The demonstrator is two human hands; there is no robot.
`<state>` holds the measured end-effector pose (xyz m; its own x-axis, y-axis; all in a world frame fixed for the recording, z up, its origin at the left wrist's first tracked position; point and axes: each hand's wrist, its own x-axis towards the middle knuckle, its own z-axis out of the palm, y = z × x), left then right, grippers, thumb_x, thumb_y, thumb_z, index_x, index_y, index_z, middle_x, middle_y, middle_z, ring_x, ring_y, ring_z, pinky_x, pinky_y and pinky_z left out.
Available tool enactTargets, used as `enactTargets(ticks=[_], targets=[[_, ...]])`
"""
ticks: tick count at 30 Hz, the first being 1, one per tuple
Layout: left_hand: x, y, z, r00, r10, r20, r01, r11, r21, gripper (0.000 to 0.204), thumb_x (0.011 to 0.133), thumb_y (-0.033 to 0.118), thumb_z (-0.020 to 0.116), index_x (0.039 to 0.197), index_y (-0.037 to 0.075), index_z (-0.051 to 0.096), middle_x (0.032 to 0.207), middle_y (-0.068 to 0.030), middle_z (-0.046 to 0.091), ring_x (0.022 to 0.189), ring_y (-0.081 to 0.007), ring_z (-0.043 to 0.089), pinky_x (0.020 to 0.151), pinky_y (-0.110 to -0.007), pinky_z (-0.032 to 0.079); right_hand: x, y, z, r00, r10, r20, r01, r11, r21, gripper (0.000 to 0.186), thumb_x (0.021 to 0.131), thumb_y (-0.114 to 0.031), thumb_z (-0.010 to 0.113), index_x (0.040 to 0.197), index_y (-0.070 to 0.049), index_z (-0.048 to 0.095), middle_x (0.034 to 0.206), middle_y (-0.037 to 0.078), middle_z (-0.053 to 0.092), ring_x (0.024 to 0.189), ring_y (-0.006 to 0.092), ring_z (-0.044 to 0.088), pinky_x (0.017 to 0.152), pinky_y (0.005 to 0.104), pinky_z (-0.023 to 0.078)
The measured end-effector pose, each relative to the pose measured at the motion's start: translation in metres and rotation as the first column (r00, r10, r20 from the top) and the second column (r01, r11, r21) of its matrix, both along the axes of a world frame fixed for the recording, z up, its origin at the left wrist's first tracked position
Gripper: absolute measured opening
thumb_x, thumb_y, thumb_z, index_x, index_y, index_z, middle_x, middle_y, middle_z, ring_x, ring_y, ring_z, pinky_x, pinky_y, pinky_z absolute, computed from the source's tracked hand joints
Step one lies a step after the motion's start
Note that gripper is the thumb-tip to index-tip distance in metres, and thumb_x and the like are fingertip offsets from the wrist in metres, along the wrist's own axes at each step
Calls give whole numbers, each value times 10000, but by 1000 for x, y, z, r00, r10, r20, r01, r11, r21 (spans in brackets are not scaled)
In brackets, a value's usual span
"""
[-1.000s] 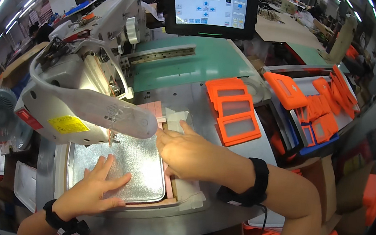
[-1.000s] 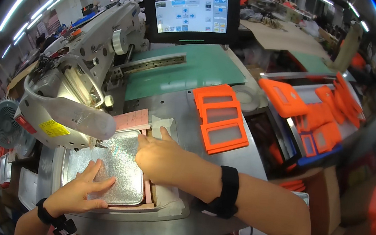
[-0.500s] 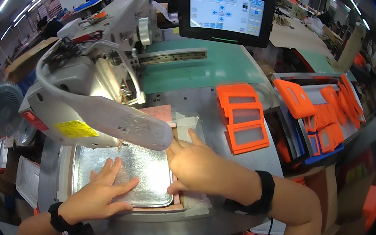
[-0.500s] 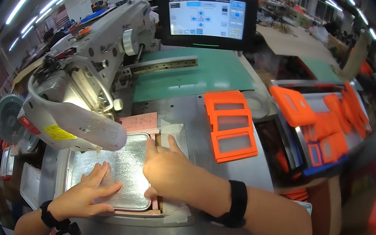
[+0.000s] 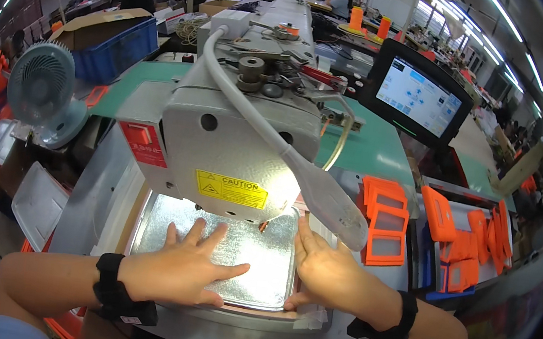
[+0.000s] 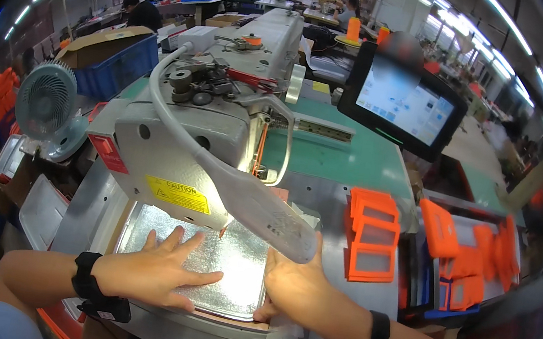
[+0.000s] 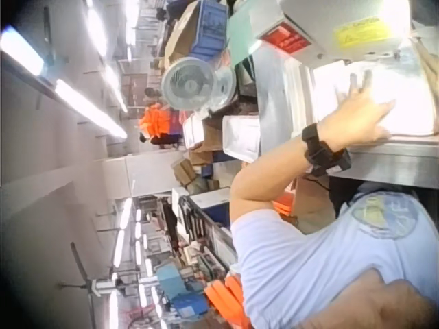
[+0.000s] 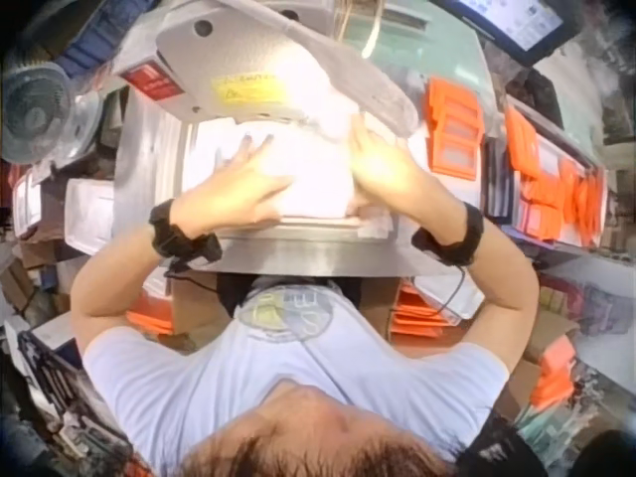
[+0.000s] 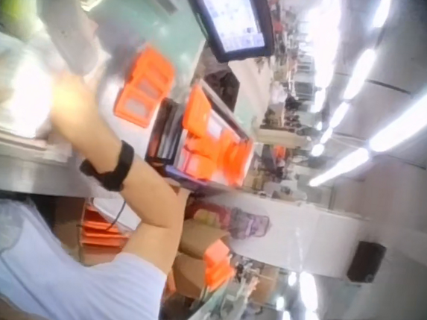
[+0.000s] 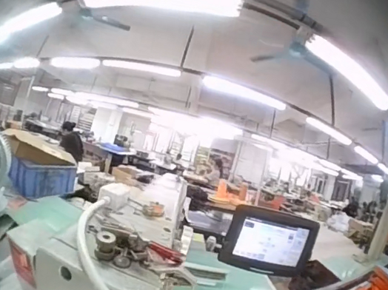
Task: Using an industrial sewing machine to assemble orange leather cases.
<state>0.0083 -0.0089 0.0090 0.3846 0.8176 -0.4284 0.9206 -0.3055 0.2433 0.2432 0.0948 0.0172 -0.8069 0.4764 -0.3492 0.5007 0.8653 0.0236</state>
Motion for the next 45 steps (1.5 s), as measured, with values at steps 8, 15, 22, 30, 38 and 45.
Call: enactTargets(ticks=[8,15,22,30,38,45], targets=[[2,-4,-4,998,47,41,-47,999,-14,666,882,461,671,1483,319,422,1536,-386,135,1370,-681,123,989,-800,257,0,0,-9,997,-72,-2,71,986,-149,1161,608,-574,812,1351,210,389,1477,389,292,1271,344,514,1068,632,297],[5,-10,-12,988,126,90,-125,992,-13,663,862,429,697,1469,326,450,1549,-377,119,1384,-676,64,966,-836,209,2,-7,-16,997,-64,-52,60,996,-63,1199,575,-557,830,1359,219,358,1477,382,301,1295,357,493,1087,739,189],[5,-10,-12,975,176,135,-167,983,-73,654,880,414,679,1482,344,433,1575,-369,33,1415,-638,-29,1005,-824,120,-6,-7,-9,997,-77,9,77,997,2,1233,563,-558,839,1375,217,329,1526,377,214,1306,361,488,1085,754,181],[2,-8,-15,956,190,222,-174,980,-92,677,841,398,719,1464,310,469,1583,-353,40,1425,-621,-32,998,-838,85,-9,-7,-1,992,-107,63,109,994,-29,1262,571,-560,844,1398,218,293,1531,378,200,1295,386,514,1109,725,181],[10,-13,-11,923,294,250,-282,956,-81,647,791,317,776,1400,283,561,1589,-332,90,1433,-609,-27,989,-852,64,-4,-8,-13,997,-78,-1,78,995,-66,1246,576,-546,845,1397,215,300,1532,377,201,1332,402,469,1107,720,195],[10,-11,-10,927,279,250,-270,960,-70,648,782,324,782,1393,276,570,1585,-337,102,1431,-615,-11,980,-858,76,-3,-6,-9,994,-102,-25,100,994,-53,1270,552,-560,846,1401,209,297,1537,374,187,1337,392,464,1108,713,210]])
